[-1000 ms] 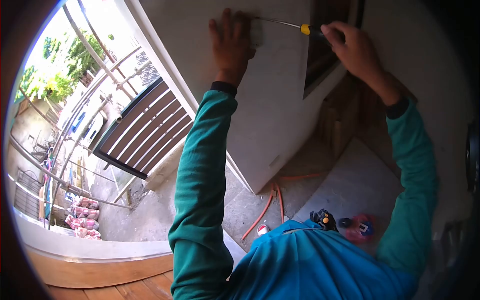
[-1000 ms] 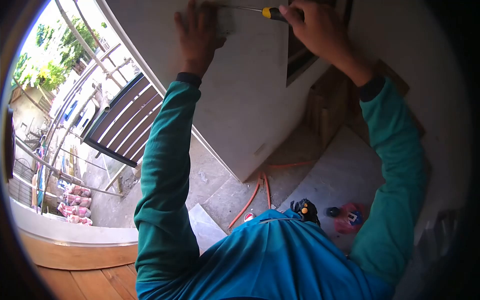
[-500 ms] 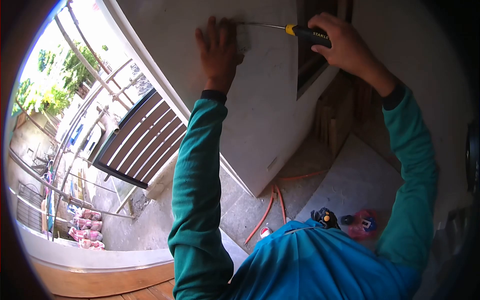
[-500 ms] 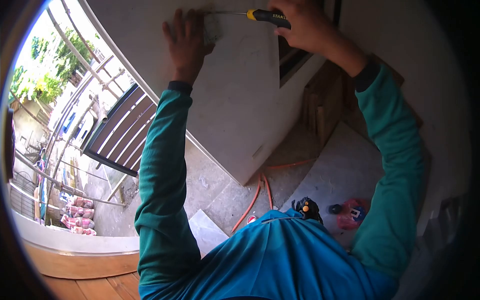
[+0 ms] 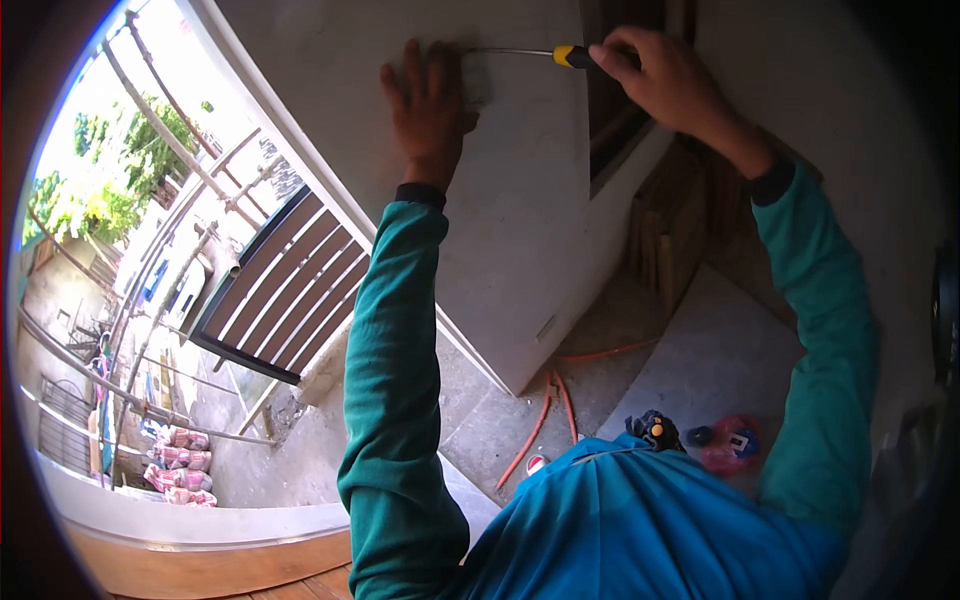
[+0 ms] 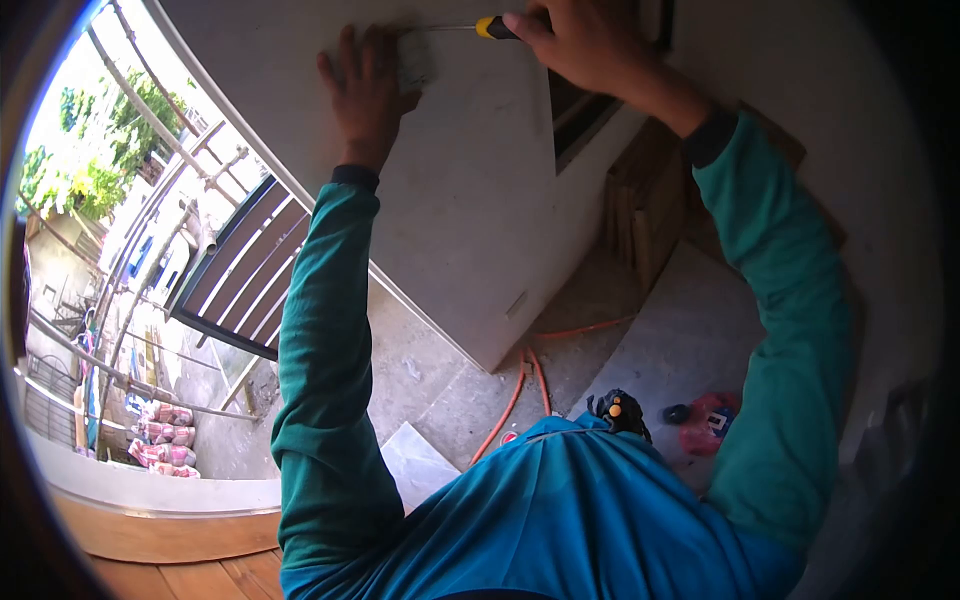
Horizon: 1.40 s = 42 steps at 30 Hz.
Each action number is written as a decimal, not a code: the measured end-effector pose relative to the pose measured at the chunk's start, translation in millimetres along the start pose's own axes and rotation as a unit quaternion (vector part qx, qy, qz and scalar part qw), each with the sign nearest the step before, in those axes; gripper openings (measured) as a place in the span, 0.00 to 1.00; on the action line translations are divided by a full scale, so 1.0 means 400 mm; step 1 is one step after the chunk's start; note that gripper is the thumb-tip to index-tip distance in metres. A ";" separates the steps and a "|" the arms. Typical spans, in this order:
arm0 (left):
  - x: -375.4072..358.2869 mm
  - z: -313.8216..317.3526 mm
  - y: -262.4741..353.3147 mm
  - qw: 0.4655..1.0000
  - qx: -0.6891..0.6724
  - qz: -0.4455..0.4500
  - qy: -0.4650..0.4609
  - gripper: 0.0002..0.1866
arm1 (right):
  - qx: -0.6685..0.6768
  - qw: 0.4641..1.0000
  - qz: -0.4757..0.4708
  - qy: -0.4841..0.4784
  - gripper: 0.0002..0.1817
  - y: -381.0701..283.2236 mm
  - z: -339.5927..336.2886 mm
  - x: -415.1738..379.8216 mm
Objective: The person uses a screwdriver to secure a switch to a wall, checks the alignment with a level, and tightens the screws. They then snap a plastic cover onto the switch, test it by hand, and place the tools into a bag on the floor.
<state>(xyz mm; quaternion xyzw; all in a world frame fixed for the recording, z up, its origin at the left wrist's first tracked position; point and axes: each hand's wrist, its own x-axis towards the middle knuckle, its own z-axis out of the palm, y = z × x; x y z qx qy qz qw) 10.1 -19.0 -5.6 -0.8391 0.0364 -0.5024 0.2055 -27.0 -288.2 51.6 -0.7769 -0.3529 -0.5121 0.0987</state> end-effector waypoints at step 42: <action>0.006 0.009 -0.034 0.994 0.110 0.023 -0.007 0.50 | 0.054 0.997 -0.051 0.008 0.21 -0.037 -0.023 0.042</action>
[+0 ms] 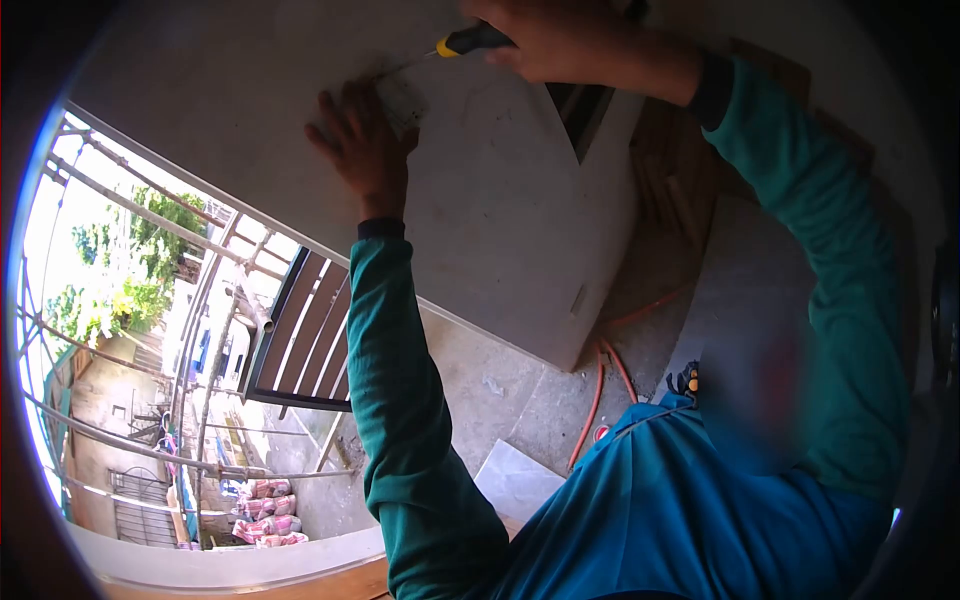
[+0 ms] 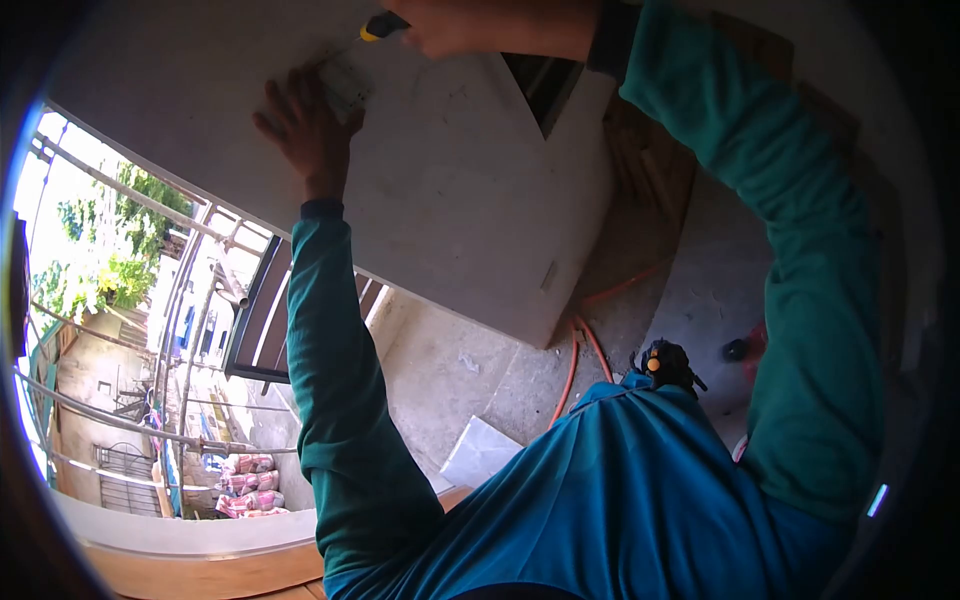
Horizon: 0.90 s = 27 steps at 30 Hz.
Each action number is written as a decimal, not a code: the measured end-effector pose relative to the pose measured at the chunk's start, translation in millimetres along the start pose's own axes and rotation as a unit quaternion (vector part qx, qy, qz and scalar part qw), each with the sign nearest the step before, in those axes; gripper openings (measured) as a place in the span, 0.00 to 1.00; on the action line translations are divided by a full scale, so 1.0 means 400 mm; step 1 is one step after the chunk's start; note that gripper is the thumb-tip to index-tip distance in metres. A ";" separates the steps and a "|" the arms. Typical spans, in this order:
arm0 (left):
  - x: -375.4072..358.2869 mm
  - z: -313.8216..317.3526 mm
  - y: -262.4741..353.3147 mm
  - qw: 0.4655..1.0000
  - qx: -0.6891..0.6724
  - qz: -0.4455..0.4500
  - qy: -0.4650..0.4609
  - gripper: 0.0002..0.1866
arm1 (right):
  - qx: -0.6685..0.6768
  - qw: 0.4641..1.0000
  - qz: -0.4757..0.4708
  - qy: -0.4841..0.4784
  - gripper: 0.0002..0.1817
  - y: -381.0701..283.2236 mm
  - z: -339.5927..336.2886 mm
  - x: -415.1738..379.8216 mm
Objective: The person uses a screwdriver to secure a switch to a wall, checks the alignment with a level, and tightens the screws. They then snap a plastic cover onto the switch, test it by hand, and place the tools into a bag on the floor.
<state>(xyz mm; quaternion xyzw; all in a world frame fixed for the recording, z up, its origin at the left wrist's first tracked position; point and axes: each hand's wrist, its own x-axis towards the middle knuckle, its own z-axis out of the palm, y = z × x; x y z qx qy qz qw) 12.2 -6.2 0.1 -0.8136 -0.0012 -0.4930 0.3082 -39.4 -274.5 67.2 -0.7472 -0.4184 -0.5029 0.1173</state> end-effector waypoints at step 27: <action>0.004 0.008 -0.010 1.000 0.014 0.010 0.022 0.53 | -0.027 0.999 0.002 0.021 0.20 -0.014 -0.006 -0.001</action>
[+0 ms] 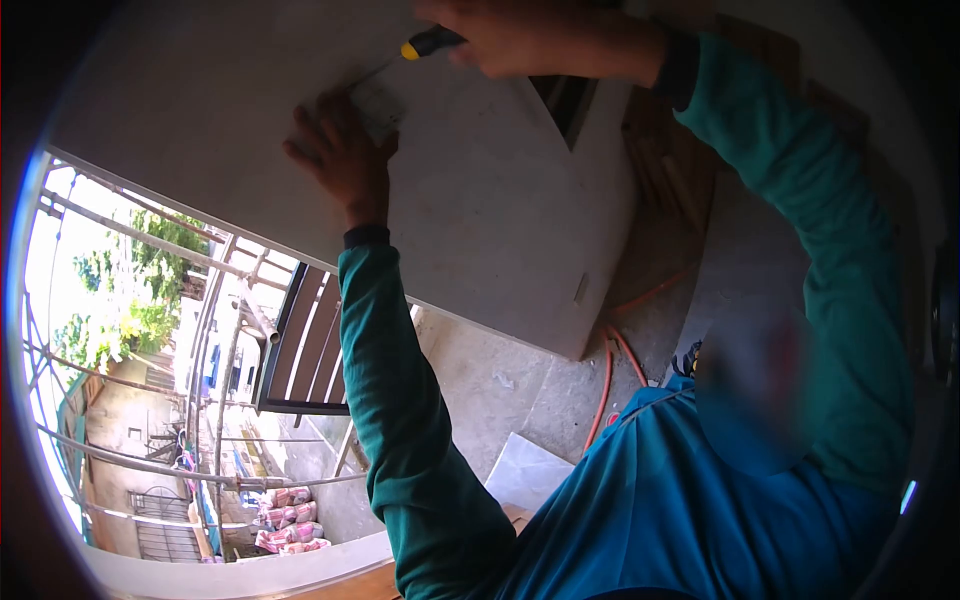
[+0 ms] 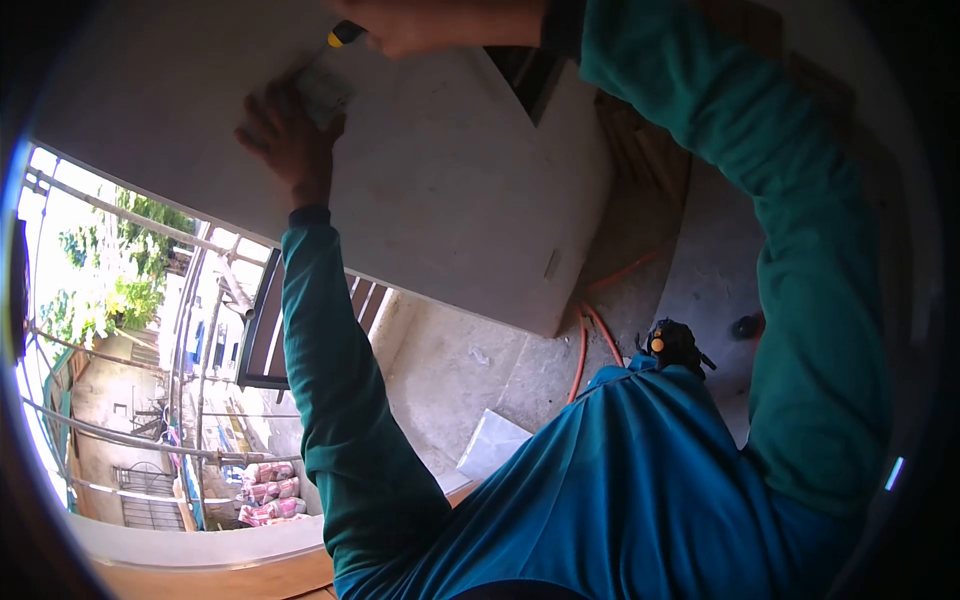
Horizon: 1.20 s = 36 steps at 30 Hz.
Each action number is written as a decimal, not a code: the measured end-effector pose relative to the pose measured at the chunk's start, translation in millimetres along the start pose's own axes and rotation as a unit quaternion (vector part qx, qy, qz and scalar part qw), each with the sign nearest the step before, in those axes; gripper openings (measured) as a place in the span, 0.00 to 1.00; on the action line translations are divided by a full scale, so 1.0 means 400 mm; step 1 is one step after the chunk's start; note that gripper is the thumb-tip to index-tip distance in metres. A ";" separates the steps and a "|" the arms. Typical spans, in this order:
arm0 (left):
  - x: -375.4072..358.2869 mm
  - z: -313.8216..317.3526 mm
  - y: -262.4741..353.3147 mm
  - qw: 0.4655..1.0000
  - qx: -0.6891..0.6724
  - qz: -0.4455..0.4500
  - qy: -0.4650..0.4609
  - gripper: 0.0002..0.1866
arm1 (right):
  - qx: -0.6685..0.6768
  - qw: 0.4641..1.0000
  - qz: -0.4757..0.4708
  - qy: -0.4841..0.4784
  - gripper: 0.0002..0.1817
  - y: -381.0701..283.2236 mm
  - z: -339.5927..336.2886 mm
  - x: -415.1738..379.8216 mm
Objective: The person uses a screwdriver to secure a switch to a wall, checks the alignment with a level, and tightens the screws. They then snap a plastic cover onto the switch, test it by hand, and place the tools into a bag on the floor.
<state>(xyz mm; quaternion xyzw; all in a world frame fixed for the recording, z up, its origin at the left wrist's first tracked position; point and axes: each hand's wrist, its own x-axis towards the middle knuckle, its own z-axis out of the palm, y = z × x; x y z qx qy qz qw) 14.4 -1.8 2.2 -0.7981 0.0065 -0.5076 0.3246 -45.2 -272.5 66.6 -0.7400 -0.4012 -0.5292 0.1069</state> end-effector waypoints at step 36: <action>-0.003 -0.006 -0.003 0.999 -0.035 -0.005 -0.007 0.54 | -0.048 0.996 0.078 -0.004 0.15 -0.041 0.001 -0.030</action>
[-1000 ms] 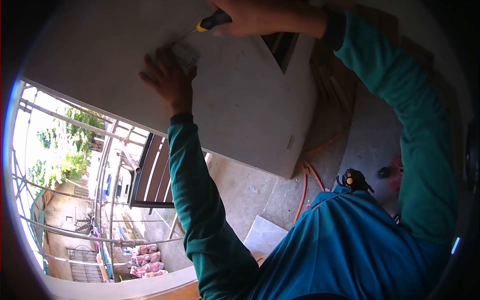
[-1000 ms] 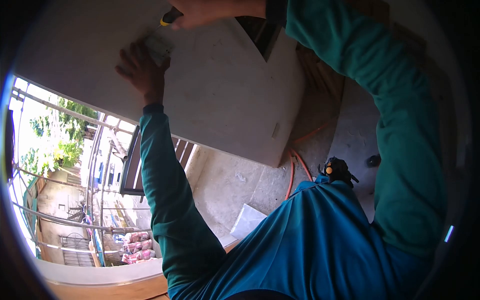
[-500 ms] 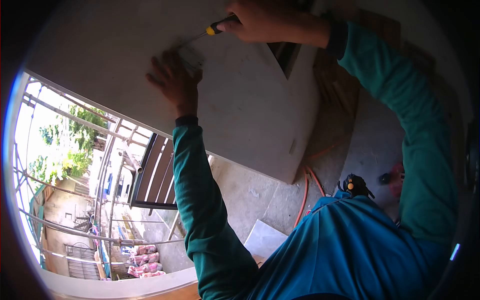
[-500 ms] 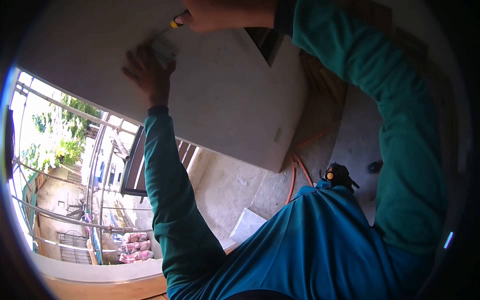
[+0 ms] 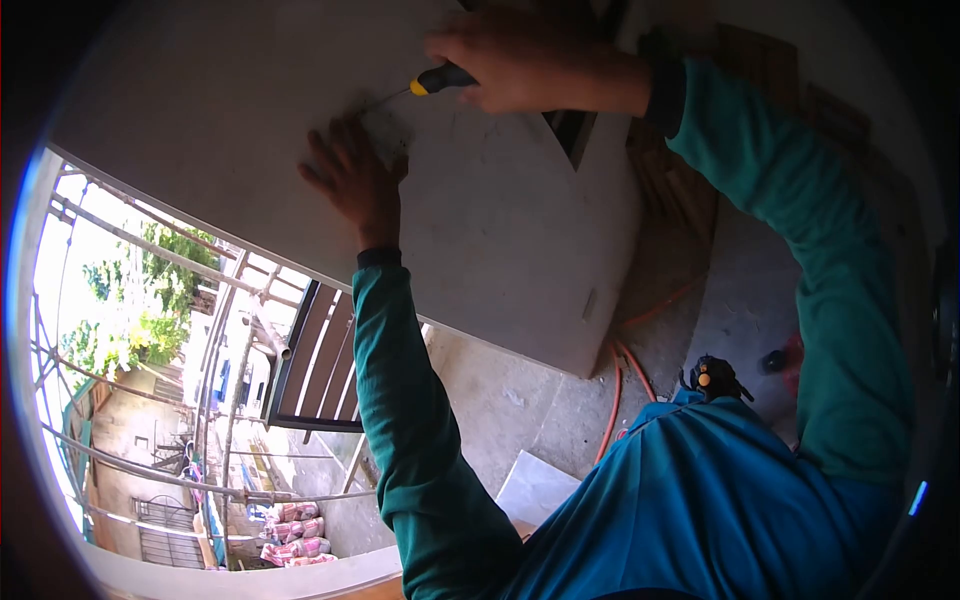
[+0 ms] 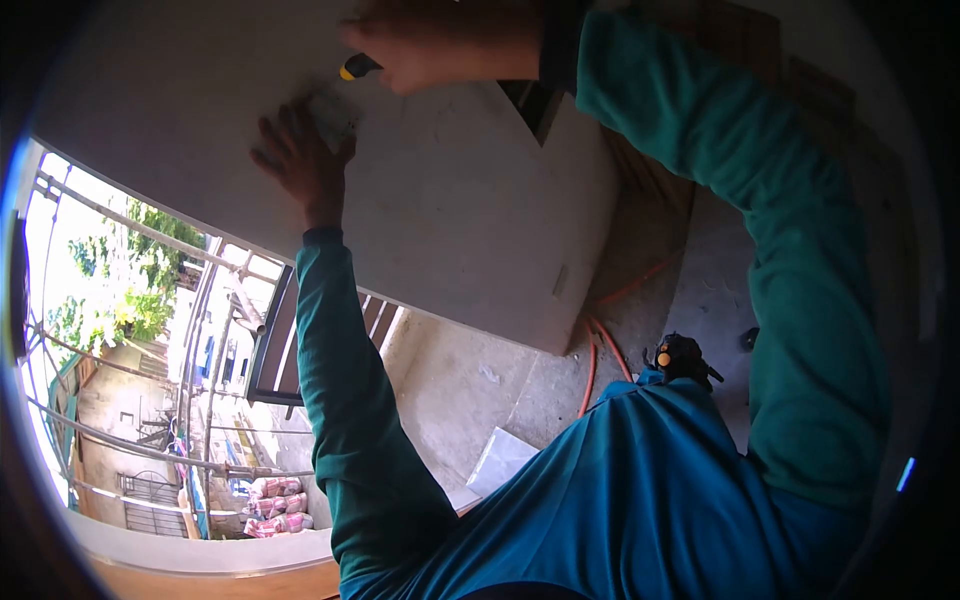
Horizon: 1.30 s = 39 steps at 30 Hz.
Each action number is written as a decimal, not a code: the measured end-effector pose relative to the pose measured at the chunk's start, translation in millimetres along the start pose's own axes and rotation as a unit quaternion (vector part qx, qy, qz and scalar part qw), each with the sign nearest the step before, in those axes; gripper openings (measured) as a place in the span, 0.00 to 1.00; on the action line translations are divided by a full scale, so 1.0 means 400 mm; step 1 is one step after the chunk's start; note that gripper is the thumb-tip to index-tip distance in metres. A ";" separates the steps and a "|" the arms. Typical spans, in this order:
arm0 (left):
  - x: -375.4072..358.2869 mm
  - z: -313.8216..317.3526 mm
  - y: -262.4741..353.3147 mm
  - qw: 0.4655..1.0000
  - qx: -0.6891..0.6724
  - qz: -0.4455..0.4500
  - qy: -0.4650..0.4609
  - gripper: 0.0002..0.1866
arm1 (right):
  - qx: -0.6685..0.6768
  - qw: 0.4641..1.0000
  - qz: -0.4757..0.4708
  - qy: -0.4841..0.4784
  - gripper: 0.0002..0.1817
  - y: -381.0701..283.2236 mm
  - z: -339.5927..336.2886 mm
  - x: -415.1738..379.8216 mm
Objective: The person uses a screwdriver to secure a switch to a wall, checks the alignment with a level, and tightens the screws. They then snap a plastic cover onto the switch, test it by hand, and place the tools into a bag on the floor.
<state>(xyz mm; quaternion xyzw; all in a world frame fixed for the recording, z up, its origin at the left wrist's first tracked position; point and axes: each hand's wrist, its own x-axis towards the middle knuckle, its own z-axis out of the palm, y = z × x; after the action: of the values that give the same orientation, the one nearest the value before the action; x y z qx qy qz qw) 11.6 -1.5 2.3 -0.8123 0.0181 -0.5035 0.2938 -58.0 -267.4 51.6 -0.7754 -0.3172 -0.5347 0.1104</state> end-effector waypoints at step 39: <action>-0.028 0.017 0.046 0.998 -0.065 -0.024 -0.005 0.52 | 0.091 0.993 0.031 -0.065 0.22 0.084 0.089 -0.040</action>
<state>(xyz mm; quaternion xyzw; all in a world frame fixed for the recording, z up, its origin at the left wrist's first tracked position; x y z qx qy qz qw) 16.7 -10.0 -18.1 -0.8322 0.0296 -0.5045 0.2281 -14.2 -281.5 28.5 -0.8047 -0.3467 -0.4487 0.1759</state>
